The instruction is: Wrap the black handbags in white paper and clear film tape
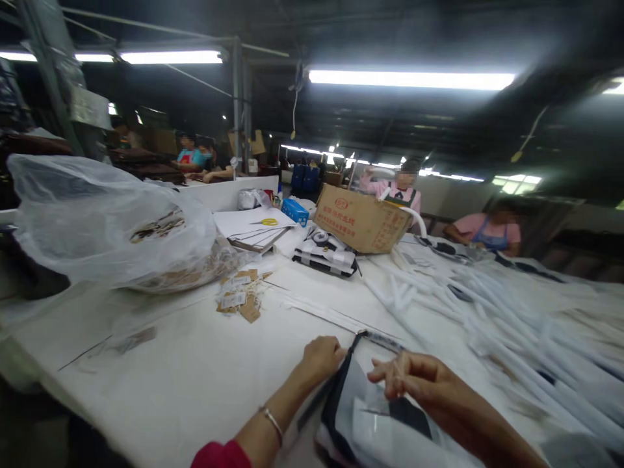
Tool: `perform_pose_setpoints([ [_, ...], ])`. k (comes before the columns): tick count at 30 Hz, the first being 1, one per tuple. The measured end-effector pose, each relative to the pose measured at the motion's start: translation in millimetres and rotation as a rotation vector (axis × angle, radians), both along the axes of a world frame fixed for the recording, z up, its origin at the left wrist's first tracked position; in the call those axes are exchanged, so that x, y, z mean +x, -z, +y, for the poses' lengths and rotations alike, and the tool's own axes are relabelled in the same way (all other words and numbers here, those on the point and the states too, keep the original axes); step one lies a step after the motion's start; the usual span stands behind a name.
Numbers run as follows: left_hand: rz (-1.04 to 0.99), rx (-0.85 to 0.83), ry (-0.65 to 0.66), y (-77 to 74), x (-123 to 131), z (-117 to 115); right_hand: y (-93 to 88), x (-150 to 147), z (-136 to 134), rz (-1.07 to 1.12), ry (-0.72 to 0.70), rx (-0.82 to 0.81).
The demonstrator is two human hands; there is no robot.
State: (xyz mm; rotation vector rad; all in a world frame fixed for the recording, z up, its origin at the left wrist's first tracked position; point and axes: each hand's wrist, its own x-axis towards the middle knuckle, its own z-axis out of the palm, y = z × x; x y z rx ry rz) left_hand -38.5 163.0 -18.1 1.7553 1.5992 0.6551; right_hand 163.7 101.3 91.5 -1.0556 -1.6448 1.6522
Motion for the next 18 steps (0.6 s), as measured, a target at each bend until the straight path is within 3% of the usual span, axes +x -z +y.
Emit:
perform_pose_setpoints([
  [3, -0.085, 0.057, -0.023, -12.9, 13.2, 0.1, 8.9, -0.2, 11.6, -0.011, 0.109, 0.023],
  [5, -0.302, 0.135, 0.028, -28.9, 15.6, -4.6, 12.8, -1.9, 18.1, -0.036, 0.217, 0.098],
  [8, -0.759, 0.18, 0.304, -51.4, 10.5, -14.4, 14.5, -7.8, 23.4, -0.13, 0.32, 0.277],
  [10, -0.865, 0.082, 0.485, -58.1, 5.8, -20.9, 15.9, -11.9, 25.4, -0.199, 0.358, 0.349],
  [13, -0.795, -0.099, 0.579, -52.7, 3.7, -29.5, 20.3, -13.5, 29.5, -0.238, 0.37, 0.346],
  [18, -0.667, -0.15, 0.465, -34.3, 8.7, -37.1, 21.7, -7.1, 26.0, -0.029, 0.449, 0.121],
])
